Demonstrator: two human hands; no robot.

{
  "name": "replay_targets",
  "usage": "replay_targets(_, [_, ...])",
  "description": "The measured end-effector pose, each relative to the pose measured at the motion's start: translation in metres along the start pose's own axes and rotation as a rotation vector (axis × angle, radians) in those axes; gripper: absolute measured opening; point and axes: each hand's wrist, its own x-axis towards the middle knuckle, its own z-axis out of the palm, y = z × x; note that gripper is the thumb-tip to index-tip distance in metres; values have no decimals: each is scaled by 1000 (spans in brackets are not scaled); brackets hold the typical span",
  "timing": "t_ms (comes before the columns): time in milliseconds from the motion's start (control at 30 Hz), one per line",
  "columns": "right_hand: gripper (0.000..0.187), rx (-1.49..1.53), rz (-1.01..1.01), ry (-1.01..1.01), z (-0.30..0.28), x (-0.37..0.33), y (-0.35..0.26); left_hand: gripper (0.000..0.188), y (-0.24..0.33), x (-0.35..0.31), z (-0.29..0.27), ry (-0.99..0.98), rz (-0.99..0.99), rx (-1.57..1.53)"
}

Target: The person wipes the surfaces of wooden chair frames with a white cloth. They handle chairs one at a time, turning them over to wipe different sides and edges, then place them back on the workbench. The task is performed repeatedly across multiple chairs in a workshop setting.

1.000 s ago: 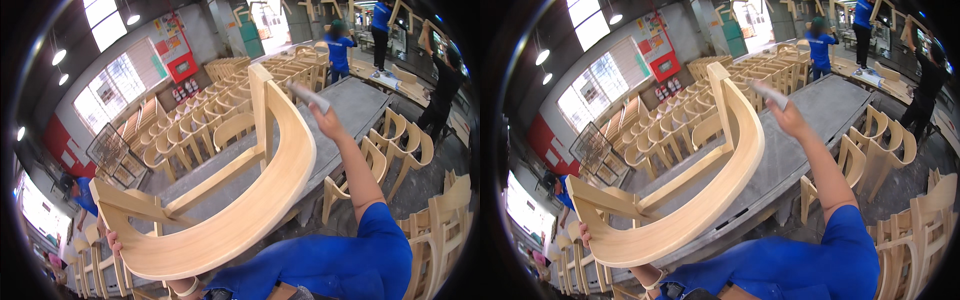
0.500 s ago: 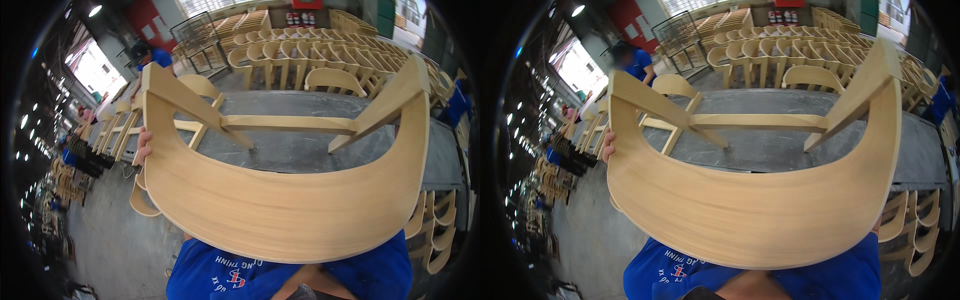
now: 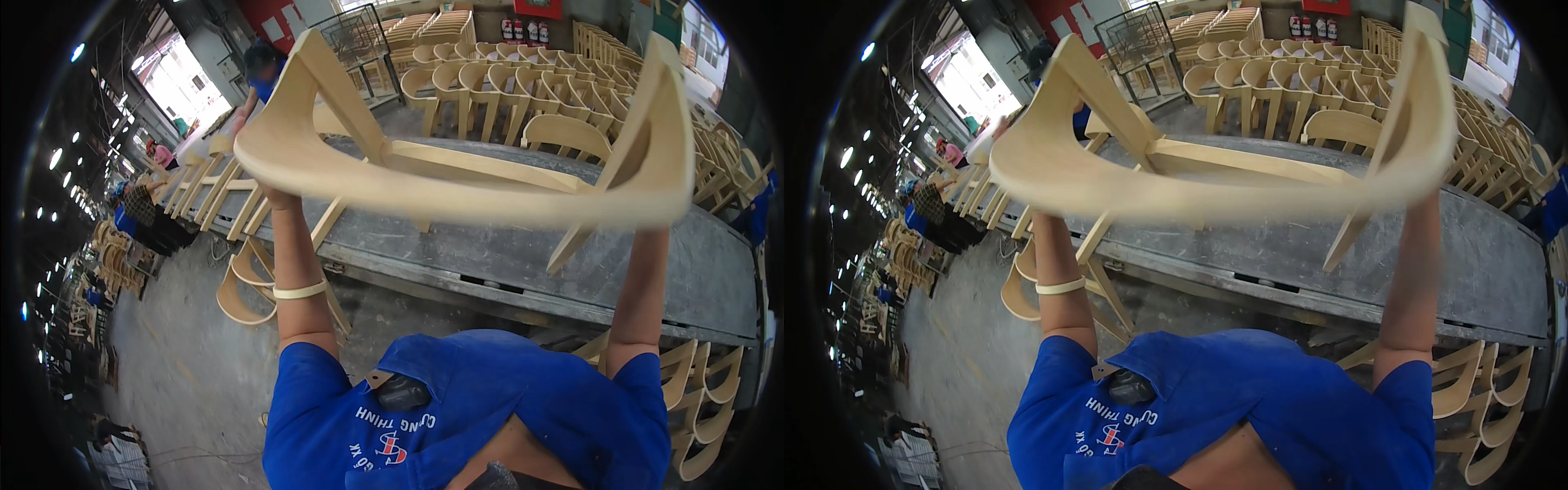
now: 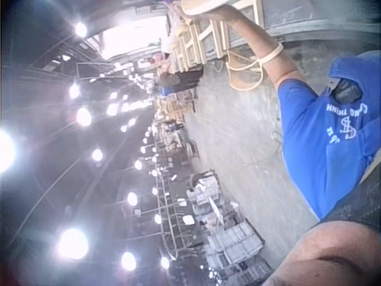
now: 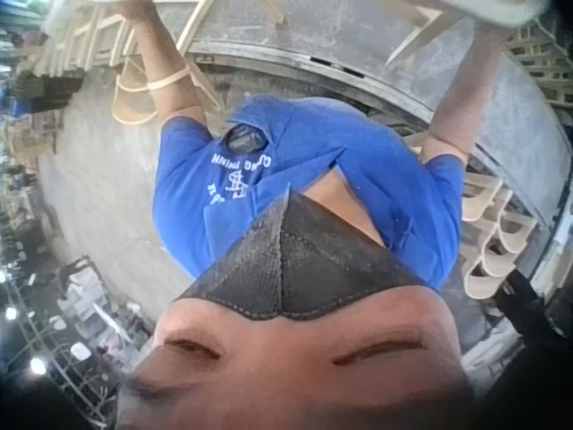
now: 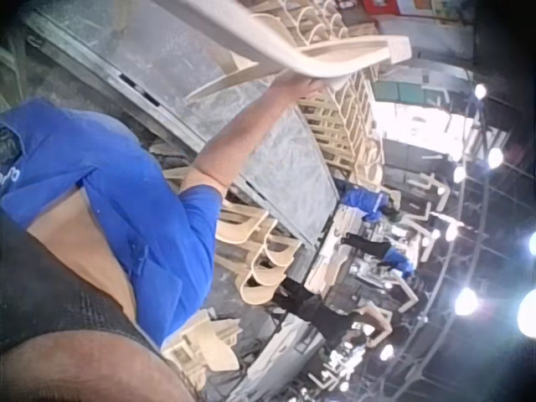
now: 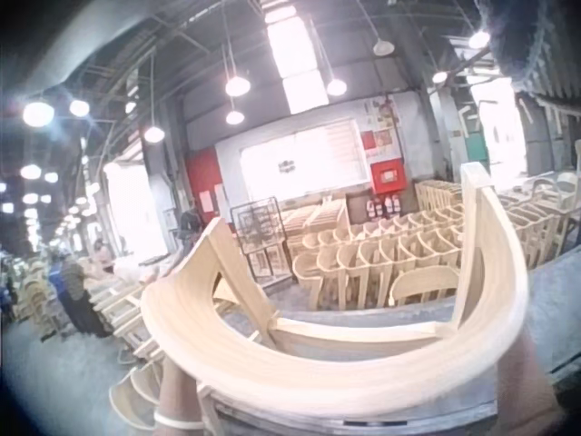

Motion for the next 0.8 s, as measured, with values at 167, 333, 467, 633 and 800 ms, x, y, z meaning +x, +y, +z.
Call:
replay_targets(167, [42, 562, 270, -160, 42, 28, -49, 80, 91, 70, 52, -289, 487, 128])
replay_targets(333, [54, 380, 95, -144, 87, 57, -84, 51, 115, 106, 105, -309, 361, 439])
replay_targets(467, [63, 251, -316, -102, 101, 34, -93, 41, 69, 136, 96, -320, 151, 388])
replay_targets(633, [64, 379, -430, -230, 91, -11, -106, 43, 5, 160, 86, -270, -46, 183])
replay_targets(800, [59, 288, -567, -20, 141, 111, -144, 43, -14, 159, 100, -240, 51, 34])
